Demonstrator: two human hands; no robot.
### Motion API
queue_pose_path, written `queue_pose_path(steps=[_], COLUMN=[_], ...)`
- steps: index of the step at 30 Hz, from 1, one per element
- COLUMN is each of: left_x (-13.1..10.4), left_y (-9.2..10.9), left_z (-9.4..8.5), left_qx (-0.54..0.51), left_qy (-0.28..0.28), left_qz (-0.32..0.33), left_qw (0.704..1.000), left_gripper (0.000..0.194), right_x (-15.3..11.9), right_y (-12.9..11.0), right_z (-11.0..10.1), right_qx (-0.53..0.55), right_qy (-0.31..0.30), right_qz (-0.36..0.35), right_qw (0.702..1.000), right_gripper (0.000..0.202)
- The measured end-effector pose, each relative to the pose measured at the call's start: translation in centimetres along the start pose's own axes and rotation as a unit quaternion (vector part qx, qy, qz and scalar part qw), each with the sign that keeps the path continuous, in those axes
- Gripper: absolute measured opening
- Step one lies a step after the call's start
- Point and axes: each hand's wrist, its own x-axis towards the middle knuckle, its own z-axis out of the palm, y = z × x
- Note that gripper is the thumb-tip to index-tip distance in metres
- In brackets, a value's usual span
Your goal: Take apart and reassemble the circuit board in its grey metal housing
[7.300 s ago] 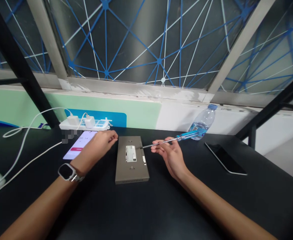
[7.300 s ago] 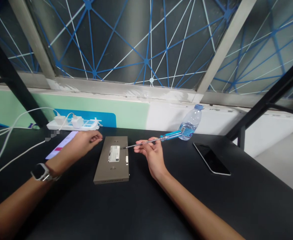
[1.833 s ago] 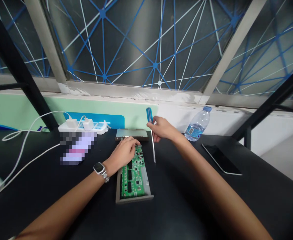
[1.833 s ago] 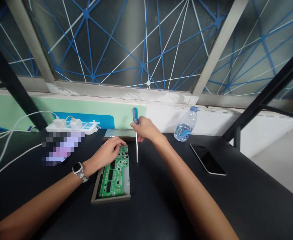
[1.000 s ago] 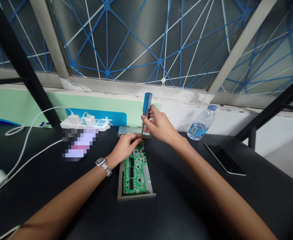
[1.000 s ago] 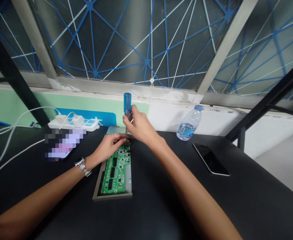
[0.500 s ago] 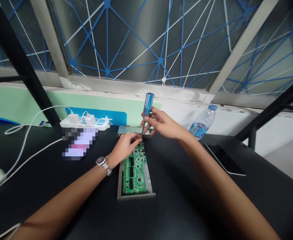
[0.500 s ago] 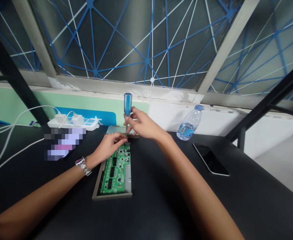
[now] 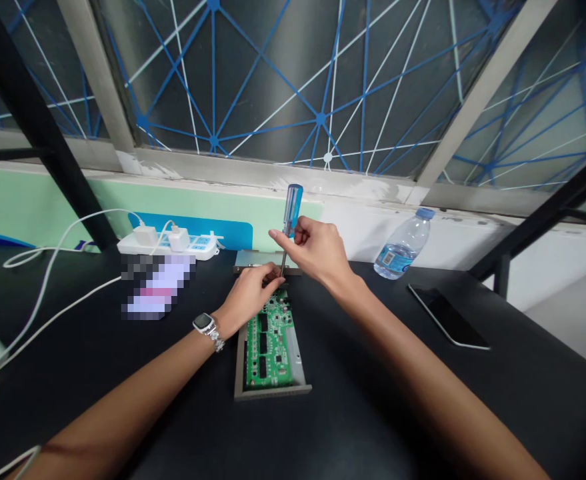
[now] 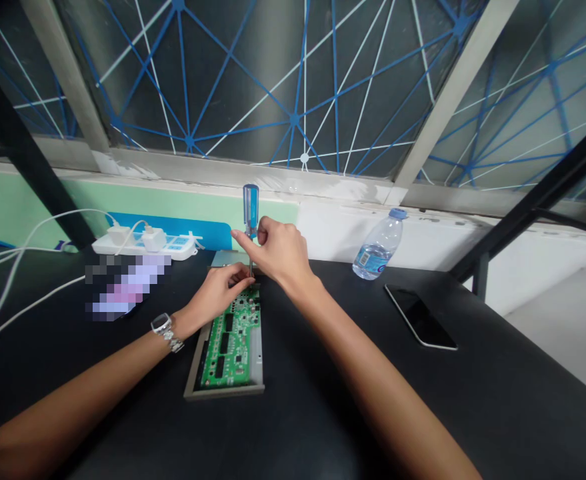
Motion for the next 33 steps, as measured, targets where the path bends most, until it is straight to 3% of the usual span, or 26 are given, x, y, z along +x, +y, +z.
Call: queue_pose_path(steps=[7, 11, 18, 33], left_x=[0.1, 0.1, 0.0, 0.3], left_y=[-0.3, -0.6, -1.1, -1.5], left_z=[0.1, -0.2, -0.5, -0.5], left_qx=[-0.001, 0.016, 0.104, 0.123], left_qy=[-0.009, -0.031, -0.082, -0.071], left_qz=[0.002, 0.019, 0.029, 0.041], left_qw=[1.000, 0.999, 0.991, 0.989], left_gripper=[0.011, 0.010, 0.031, 0.032], right_x=[0.0, 0.2, 0.5, 0.7], right_y=[-0.4, 0.0, 0.8, 1.7], right_z=[0.0, 0.0, 0.4, 1.0], right_qx=[-0.039, 0.035, 0.117, 0.310], right_qy=[0.018, -0.017, -0.050, -0.123], right_qz=[0.002, -0.005, 0.005, 0.040], right_qw=[0.999, 0.999, 0.992, 0.942], right_gripper=[0.047, 0.045, 0.041, 0.040])
